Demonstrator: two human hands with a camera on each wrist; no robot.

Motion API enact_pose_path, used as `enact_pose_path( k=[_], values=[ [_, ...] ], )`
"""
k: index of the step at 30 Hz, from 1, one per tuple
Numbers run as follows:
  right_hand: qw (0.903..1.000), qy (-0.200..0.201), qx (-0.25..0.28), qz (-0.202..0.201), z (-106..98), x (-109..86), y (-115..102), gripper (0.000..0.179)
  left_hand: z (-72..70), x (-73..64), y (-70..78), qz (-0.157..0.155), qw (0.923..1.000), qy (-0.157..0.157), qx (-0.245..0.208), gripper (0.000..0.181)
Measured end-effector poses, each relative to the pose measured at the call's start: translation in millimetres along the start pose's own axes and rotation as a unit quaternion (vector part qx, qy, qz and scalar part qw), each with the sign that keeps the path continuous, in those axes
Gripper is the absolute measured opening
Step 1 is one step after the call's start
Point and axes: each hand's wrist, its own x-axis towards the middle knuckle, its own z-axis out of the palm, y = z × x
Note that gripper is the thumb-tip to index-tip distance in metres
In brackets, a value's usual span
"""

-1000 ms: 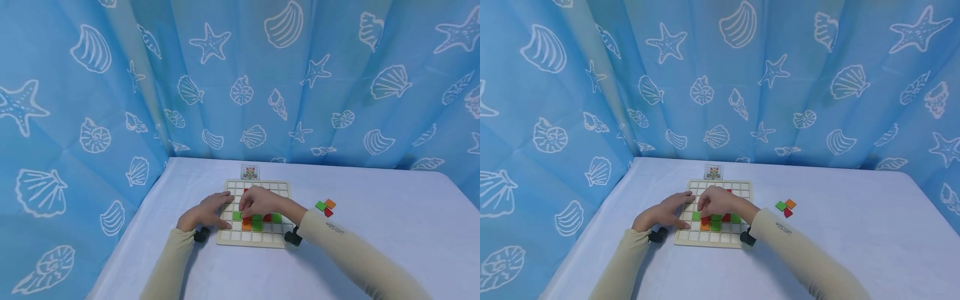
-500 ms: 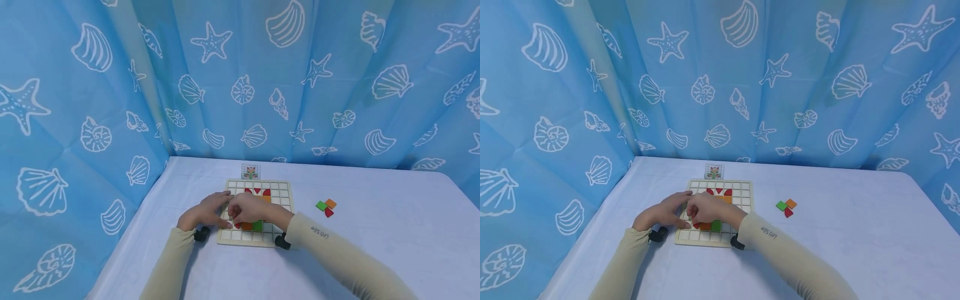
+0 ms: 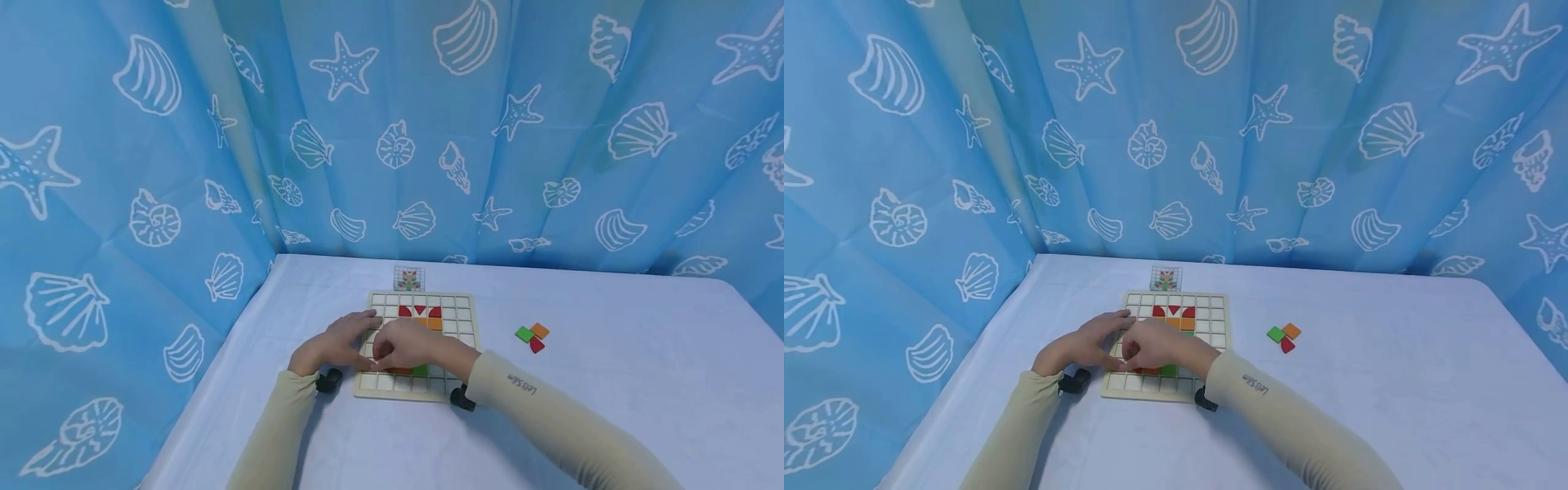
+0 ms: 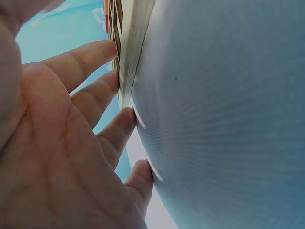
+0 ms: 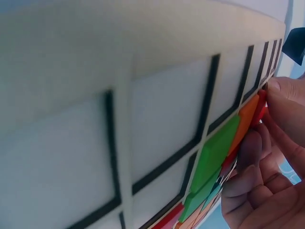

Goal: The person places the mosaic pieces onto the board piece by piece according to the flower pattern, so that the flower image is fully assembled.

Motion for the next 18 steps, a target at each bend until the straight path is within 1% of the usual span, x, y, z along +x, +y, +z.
enact_pose_path(
  k=[4,11,14,18],
  values=[
    [0.9999,-0.004,-0.013,0.006,2.4,1.8,-1.1,0.008,0.5,-0.2,-1.1,0.016,0.9999,0.001,0.000,0.086],
    [0.9998,-0.016,0.005,0.013,0.2,2.9,-1.8,0.009,-0.5,-0.2,-0.2,0.003,1.0000,-0.003,0.007,0.087],
    [0.9995,-0.024,0.007,0.020,-0.5,2.8,-1.6,0.009,-1.4,-0.2,0.2,0.004,1.0000,-0.004,0.005,0.088],
    [0.9991,-0.030,0.016,0.023,-2.4,1.9,-1.0,0.002,-2.0,0.3,-0.6,0.016,0.9998,-0.003,0.005,0.089]
  ],
)
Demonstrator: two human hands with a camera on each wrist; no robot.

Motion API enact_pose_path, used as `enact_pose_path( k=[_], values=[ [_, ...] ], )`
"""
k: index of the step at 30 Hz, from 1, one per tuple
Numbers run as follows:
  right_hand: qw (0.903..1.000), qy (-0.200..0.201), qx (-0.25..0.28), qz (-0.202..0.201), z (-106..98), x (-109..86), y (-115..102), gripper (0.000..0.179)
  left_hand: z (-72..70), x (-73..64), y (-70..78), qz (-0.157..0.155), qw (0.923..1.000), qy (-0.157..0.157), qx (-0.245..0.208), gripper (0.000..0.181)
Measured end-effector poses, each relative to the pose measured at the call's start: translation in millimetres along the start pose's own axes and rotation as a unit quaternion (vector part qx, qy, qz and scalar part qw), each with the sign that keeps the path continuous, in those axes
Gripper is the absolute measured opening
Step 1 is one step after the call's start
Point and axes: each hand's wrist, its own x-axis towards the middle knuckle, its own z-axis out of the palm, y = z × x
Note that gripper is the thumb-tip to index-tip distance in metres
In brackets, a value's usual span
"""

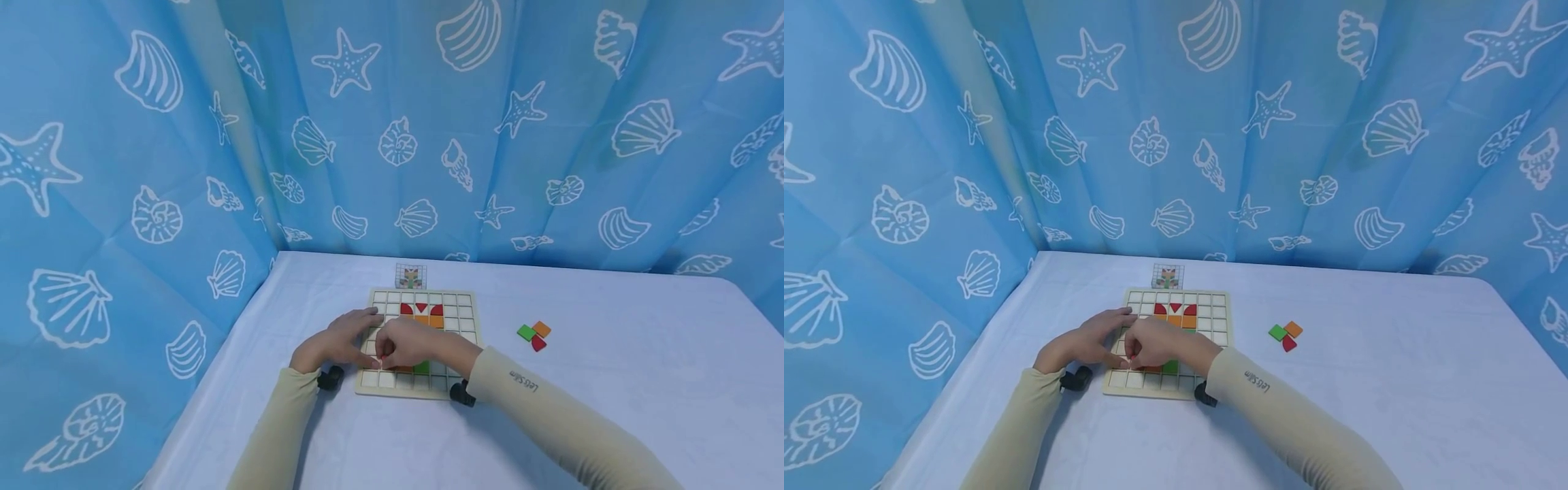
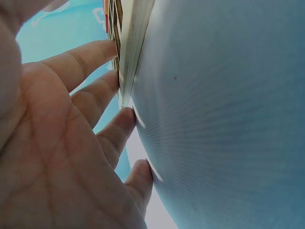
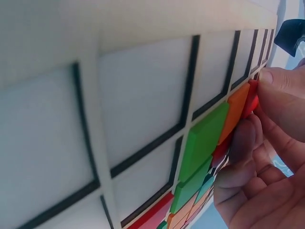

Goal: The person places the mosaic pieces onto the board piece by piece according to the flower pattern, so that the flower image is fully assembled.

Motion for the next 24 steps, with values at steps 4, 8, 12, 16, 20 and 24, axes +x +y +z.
enact_pose_path(
  k=[4,8,12,16,20,24],
  values=[
    [0.9999,0.001,0.011,-0.009,-2.3,-1.6,1.6,0.007,-1.1,0.5,0.1,0.005,1.0000,-0.001,0.002,0.089],
    [0.9999,0.005,0.011,-0.012,-3.4,-3.1,3.1,0.007,-1.5,0.6,1.2,-0.001,1.0000,-0.003,-0.001,0.090],
    [0.9998,0.011,0.009,-0.012,-2.9,-4.7,3.0,0.002,-1.4,0.4,1.4,-0.001,1.0000,-0.003,0.000,0.090],
    [0.9998,0.017,-0.007,0.000,-0.1,-4.8,2.8,0.011,-1.3,-0.2,0.9,0.005,1.0000,0.001,0.001,0.089],
    [0.9993,0.019,-0.018,0.026,0.5,-5.1,1.9,0.016,-0.6,0.1,0.4,0.005,1.0000,-0.001,-0.003,0.089],
    [0.9994,0.020,-0.008,0.027,-1.4,-6.5,3.6,0.014,0.6,0.6,-1.2,0.010,1.0000,0.001,0.000,0.089]
  ],
)
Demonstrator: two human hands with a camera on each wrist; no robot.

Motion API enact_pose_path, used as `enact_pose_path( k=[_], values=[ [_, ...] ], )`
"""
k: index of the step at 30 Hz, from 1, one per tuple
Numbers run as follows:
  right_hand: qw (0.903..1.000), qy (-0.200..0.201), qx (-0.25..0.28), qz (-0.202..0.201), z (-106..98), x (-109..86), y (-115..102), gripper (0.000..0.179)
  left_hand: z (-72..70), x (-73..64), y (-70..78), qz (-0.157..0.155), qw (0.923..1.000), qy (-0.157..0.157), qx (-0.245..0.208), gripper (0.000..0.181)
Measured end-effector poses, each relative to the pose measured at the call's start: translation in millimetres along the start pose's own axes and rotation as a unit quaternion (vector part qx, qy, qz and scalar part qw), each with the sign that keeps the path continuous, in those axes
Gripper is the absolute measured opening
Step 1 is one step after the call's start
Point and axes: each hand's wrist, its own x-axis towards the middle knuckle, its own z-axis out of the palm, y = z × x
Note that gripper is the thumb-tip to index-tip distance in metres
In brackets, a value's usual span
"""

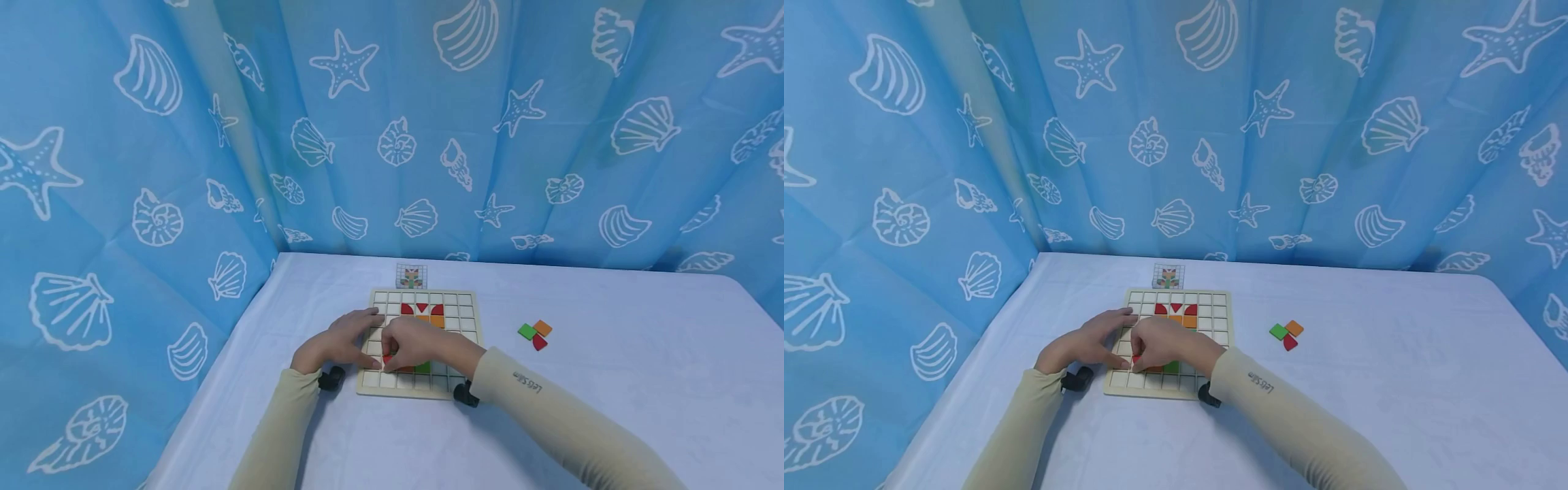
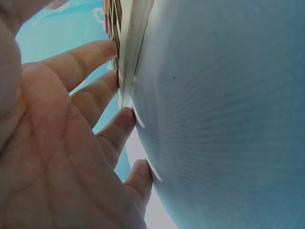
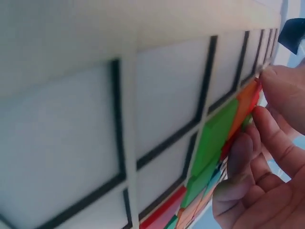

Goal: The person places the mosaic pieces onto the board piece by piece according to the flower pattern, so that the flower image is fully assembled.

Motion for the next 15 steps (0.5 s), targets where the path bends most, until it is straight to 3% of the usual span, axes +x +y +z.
enact_pose_path(
  k=[6,15],
  values=[
    [0.9985,0.036,0.040,0.006,-13,-12.4,20,0.009,1.2,1.6,3.5,-0.023,0.9997,-0.005,0.005,0.090],
    [0.9855,0.088,0.140,0.036,-35,-49.5,67,0.027,2.1,-1.7,4.1,-0.051,0.9987,-0.002,-0.005,0.092]
  ],
)
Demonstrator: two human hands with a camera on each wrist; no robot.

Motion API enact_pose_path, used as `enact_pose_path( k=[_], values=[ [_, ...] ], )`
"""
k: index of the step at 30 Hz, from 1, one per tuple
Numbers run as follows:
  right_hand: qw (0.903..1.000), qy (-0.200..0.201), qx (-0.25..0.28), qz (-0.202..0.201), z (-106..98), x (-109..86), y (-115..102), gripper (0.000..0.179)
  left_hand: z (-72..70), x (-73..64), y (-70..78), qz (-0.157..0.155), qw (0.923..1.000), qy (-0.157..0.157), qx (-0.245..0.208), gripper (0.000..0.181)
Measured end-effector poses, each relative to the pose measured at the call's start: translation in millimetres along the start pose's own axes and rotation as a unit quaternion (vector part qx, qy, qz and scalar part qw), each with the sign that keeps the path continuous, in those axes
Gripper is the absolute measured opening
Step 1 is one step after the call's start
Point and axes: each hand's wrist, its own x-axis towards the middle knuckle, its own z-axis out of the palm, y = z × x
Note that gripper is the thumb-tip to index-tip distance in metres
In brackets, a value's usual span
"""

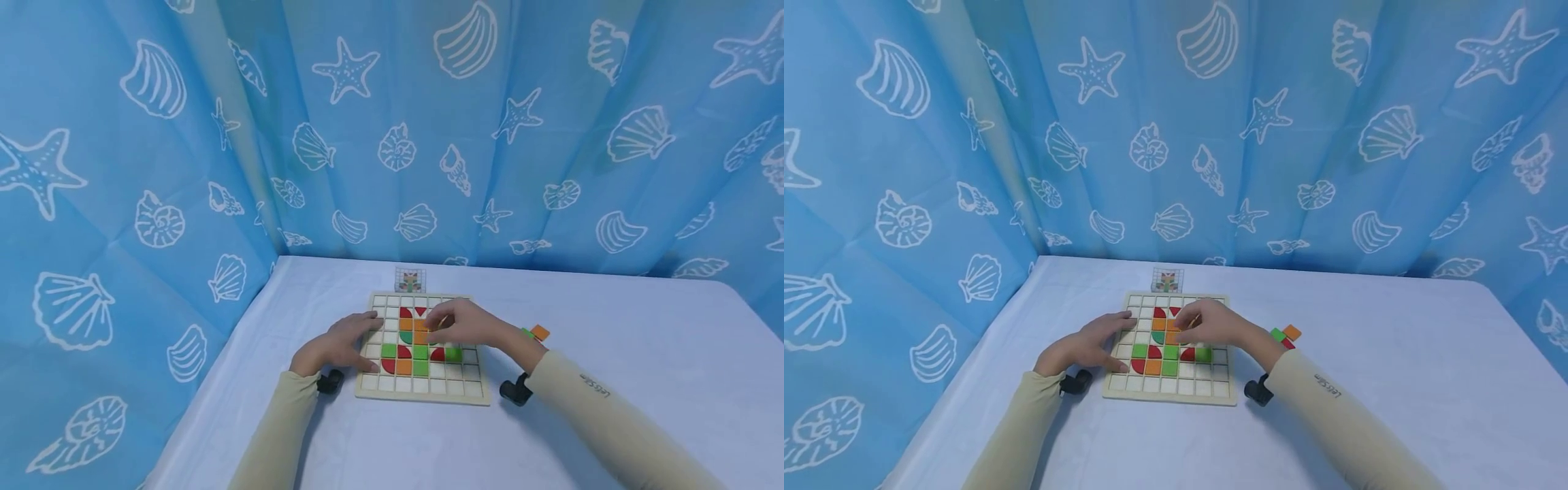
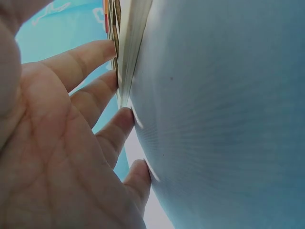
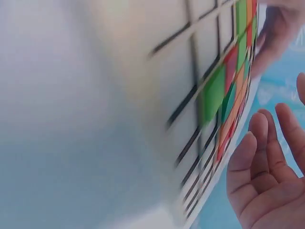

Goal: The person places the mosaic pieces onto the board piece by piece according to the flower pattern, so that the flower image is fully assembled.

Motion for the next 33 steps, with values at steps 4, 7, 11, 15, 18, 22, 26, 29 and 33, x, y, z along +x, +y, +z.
enact_pose_path(
  k=[4,7,11,15,18,22,26,29,33],
  values=[
    [0.9994,0.026,0.011,0.018,-16,-15.3,21,0.032,2.2,-1.9,-1.3,-0.009,1.0000,0.001,-0.005,0.092],
    [0.9977,0.046,0.009,0.048,-28,-27.0,33,0.035,3.4,-2.7,-1.9,-0.008,0.9999,0.002,-0.007,0.092],
    [0.9941,0.074,-0.003,0.080,-45,-42.1,49,0.038,3.6,-2.9,-1.4,-0.004,0.9999,0.001,-0.015,0.092],
    [0.9894,0.098,-0.017,0.105,-61,-58.1,65,0.041,3.1,-1.4,-0.4,0.000,0.9999,0.000,-0.014,0.092],
    [0.9856,0.108,-0.024,0.128,-70,-70.6,76,0.046,2.6,0.1,0.0,0.005,1.0000,-0.001,-0.008,0.091],
    [0.9837,0.112,-0.028,0.138,-76,-85.5,90,0.049,2.2,0.5,-0.1,0.007,1.0000,-0.001,-0.006,0.092],
    [0.9826,0.115,-0.032,0.142,-80,-96.2,102,0.047,2.6,0.0,-0.8,0.005,1.0000,-0.001,-0.006,0.092],
    [0.9814,0.112,-0.036,0.152,-82,-101.4,111,0.046,2.9,-0.2,-1.5,0.005,1.0000,0.000,-0.003,0.092],
    [0.9825,0.096,-0.025,0.157,-86,-105.6,121,0.047,1.4,-0.7,-3.1,0.010,0.9999,0.002,0.003,0.092]
  ],
)
